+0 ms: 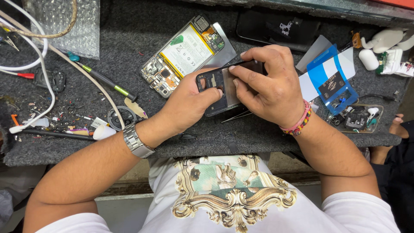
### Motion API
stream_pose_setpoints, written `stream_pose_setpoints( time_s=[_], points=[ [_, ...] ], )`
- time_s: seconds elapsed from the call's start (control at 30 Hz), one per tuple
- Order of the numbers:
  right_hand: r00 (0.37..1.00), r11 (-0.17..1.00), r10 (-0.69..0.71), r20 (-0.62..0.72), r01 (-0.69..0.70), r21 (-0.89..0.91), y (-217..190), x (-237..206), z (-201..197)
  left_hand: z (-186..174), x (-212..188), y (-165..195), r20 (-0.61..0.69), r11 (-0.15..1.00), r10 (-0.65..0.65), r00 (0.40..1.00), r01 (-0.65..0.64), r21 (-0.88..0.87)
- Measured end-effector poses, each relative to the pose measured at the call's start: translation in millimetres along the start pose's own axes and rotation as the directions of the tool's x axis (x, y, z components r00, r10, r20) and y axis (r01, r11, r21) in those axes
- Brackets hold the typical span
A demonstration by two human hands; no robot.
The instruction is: The person removes a protective film from a smartphone screen using tweezers, then places the motherboard and battery into the phone chassis. They align the back cover and press it into place to assemble the device.
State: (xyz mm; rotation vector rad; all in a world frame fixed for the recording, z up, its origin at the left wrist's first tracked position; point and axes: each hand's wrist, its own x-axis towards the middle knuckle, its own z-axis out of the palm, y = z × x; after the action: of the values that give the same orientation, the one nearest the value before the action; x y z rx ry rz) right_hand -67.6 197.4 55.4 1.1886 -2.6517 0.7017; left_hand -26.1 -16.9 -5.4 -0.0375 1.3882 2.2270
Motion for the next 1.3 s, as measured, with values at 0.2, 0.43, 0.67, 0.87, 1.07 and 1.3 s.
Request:
stream_pose_setpoints(
  time_s=[0.2,0.43,0.67,0.87,1.07,1.3],
  points=[
    [0.998,0.996,0.062,-0.028,-0.061,0.061,3.2,-1.3,-5.7,0.1,0.2,2.6,0.043,0.999,0.0,0.999,0.002,-0.035],
    [0.965,0.911,0.263,0.018,-0.254,0.325,24.2,-8.4,-17.3,-6.4,1.6,10.0,0.021,0.997,-0.003,1.0,0.004,-0.071],
    [0.836,0.628,0.532,0.134,-0.495,0.6,35.4,-23.3,-2.7,-13.1,7.0,19.3,-0.027,0.927,-0.085,0.996,0.069,-0.367],
    [0.787,0.518,0.587,0.19,-0.545,0.659,38.0,-27.0,9.3,-13.2,8.8,22.7,-0.057,0.849,0.001,0.998,-0.031,-0.528],
    [0.759,0.378,0.584,0.286,-0.567,0.732,28.7,-23.7,14.5,-8.9,9.1,24.8,-0.135,0.897,-0.017,0.991,-0.044,-0.439],
    [0.759,0.33,0.554,0.341,-0.577,0.747,23.2,-19.1,9.8,-6.5,8.1,25.8,-0.163,0.92,-0.05,0.985,-0.018,-0.391]
  ],
)
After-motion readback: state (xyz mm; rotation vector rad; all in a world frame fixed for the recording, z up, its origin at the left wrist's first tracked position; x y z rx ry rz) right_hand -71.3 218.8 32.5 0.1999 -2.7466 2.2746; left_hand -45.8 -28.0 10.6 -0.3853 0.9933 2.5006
